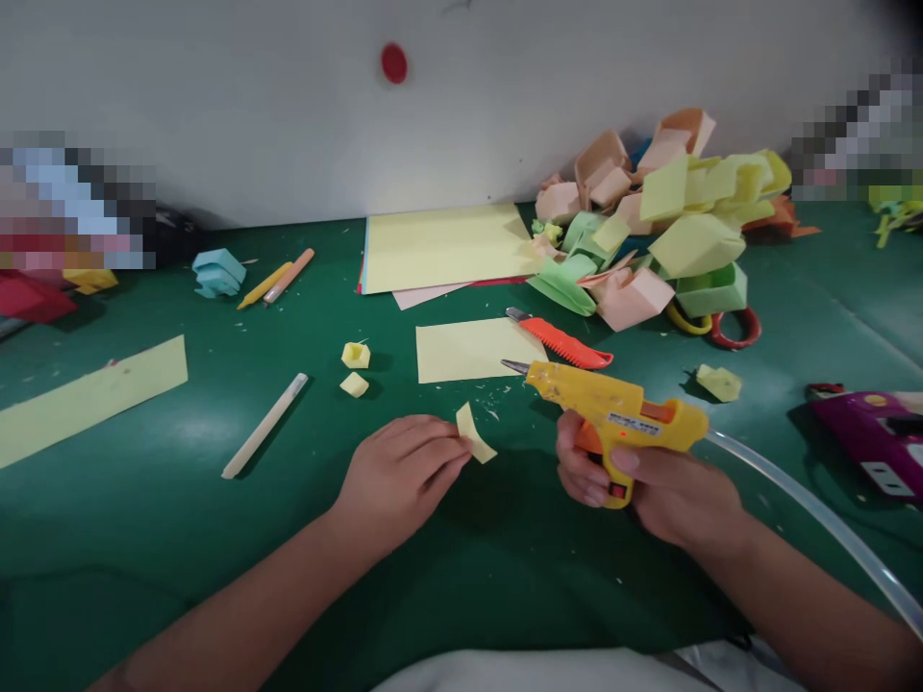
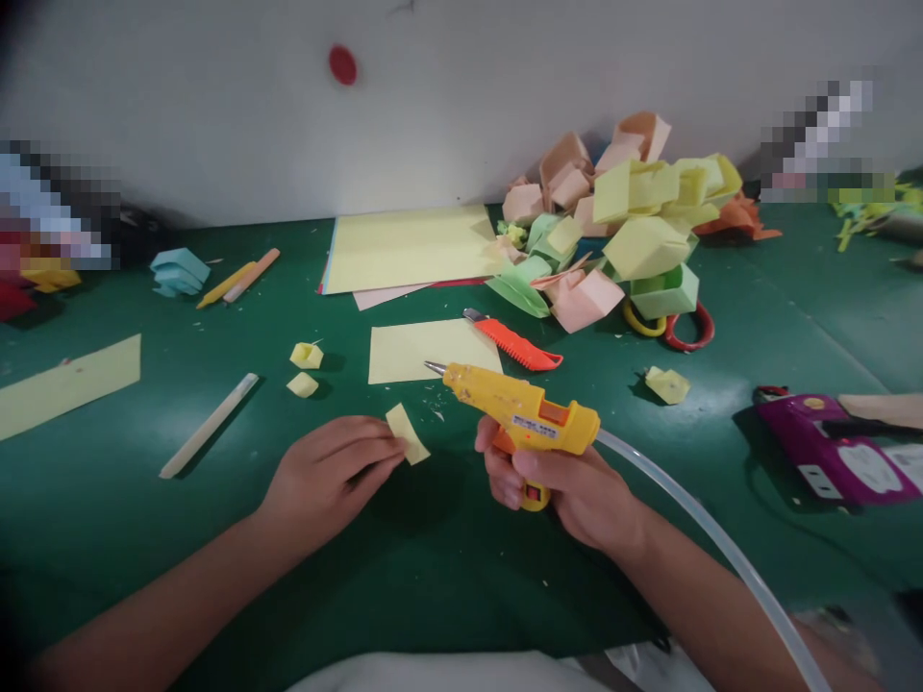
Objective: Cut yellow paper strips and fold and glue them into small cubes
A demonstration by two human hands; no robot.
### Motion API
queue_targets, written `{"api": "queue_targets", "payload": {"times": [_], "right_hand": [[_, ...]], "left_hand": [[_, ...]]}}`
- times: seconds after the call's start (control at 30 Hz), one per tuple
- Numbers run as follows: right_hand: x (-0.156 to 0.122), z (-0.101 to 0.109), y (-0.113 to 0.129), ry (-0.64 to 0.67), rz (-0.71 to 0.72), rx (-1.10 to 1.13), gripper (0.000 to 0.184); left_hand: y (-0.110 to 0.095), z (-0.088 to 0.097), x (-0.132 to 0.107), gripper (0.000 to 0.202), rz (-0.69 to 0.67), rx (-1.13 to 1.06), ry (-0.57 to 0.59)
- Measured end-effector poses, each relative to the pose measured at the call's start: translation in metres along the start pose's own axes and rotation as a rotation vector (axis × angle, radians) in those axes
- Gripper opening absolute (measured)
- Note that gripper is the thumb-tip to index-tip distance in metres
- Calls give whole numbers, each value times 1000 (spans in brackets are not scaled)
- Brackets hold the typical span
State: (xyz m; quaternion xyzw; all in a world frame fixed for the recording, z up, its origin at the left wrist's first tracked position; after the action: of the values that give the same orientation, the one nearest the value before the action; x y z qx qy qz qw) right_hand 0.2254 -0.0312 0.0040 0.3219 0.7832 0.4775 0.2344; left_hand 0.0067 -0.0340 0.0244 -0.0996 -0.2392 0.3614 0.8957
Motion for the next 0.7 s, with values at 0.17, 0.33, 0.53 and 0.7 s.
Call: {"api": "queue_targets", "payload": {"times": [0.17, 0.33, 0.53, 0.7], "right_hand": [[-11, 14, -6, -97, -50, -117, 30], [-18, 13, -6, -125, -143, -466, 31], [-12, 5, 3, -217, -126, -799, 26], [1, -9, 10, -192, -17, -1044, 17]], "left_hand": [[9, -7, 4, 14, 80, -54, 105], [17, -10, 3, 12, 244, -55, 162], [22, -11, 1, 38, 426, 124, 170], [22, -18, 1, 45, 446, 193, 226]]}}
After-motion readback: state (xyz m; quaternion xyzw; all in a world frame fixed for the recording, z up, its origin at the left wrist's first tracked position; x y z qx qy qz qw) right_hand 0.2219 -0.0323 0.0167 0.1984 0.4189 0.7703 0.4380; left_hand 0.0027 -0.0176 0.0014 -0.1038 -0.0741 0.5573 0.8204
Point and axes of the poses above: each hand's wrist, its own x-axis towards the middle knuckle, its own z-axis out of the back of the hand, y = z × x, the point moved 5 cm from there along x, towards the middle knuckle, and after that the axes turned 12 degrees about y, right-handed, at the moved point
